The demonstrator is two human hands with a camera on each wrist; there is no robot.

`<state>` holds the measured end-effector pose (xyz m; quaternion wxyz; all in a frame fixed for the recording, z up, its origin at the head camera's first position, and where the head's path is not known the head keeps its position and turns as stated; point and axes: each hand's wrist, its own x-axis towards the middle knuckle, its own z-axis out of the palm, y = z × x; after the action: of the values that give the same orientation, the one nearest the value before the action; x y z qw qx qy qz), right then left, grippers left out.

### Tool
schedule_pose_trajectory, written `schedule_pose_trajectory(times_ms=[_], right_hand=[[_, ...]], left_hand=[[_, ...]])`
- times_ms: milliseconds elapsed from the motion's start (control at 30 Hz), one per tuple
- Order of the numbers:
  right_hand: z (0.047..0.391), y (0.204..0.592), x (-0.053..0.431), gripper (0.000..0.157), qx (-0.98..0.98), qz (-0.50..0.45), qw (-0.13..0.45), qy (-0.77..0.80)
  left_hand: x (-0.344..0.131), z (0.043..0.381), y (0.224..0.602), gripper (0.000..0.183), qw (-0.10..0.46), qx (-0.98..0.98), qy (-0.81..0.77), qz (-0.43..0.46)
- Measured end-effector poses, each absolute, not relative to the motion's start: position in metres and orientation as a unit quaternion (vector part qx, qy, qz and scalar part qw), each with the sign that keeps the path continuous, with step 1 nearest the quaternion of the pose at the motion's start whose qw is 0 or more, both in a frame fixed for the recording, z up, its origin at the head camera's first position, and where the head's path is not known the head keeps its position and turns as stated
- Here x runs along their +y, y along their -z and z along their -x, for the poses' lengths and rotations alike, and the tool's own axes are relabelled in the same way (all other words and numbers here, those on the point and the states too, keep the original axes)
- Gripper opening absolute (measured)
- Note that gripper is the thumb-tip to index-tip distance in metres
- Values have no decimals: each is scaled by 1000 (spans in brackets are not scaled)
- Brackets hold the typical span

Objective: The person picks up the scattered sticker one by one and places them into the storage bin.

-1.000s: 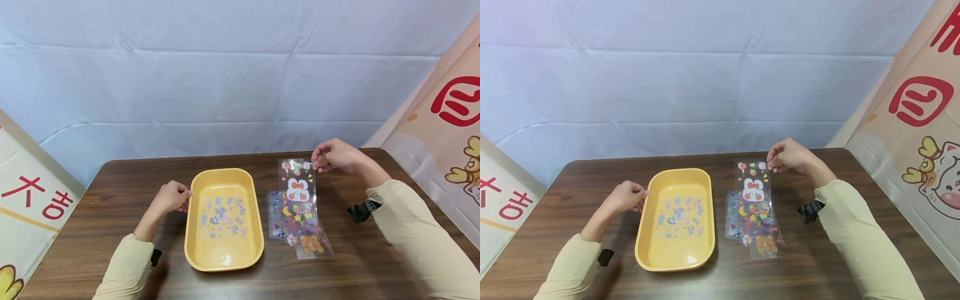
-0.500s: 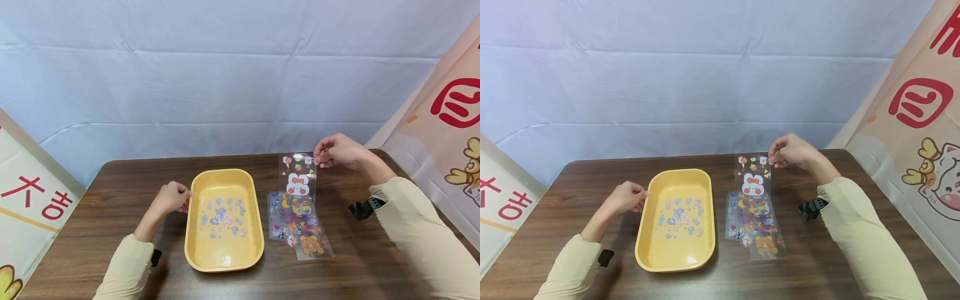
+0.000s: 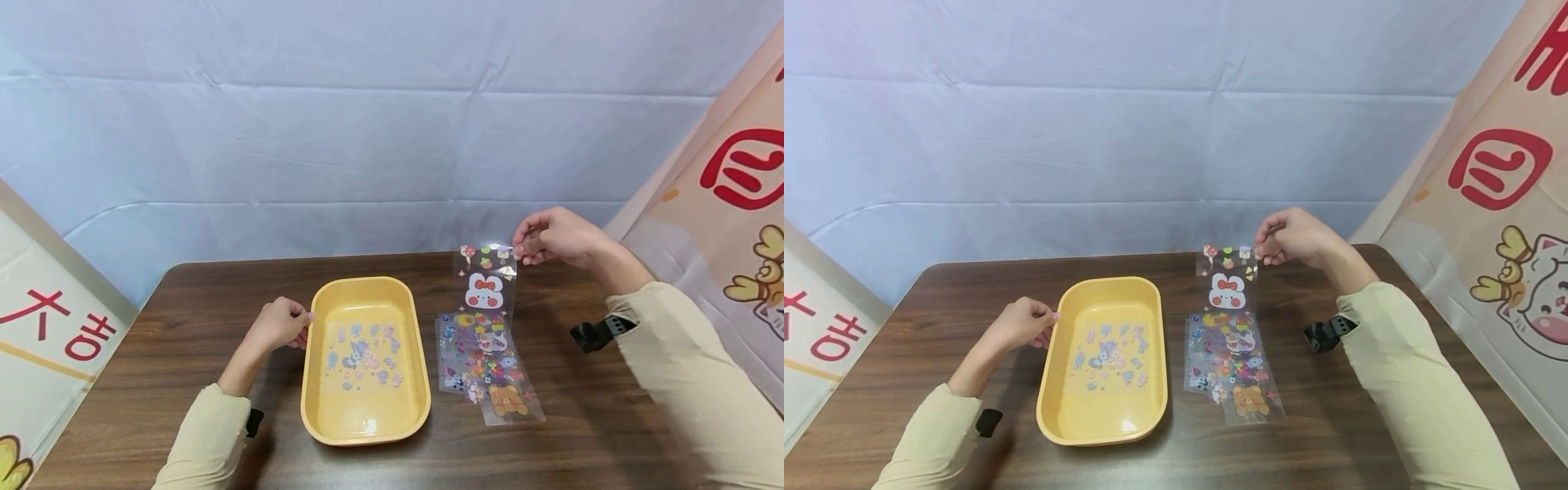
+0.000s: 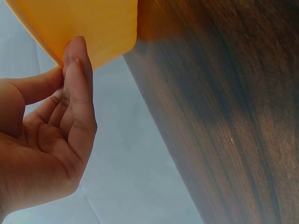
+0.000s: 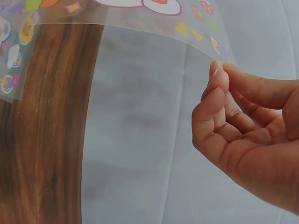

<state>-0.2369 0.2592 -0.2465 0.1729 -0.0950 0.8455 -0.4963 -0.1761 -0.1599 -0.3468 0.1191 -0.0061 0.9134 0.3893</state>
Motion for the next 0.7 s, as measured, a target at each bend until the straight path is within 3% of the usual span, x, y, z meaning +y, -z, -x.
schedule_pose_trajectory(times_ms=[700], right_hand=[[228,215,240,7,864,115,106,478]], left_hand=[[-160,176,346,26,121,911,-395,-1]])
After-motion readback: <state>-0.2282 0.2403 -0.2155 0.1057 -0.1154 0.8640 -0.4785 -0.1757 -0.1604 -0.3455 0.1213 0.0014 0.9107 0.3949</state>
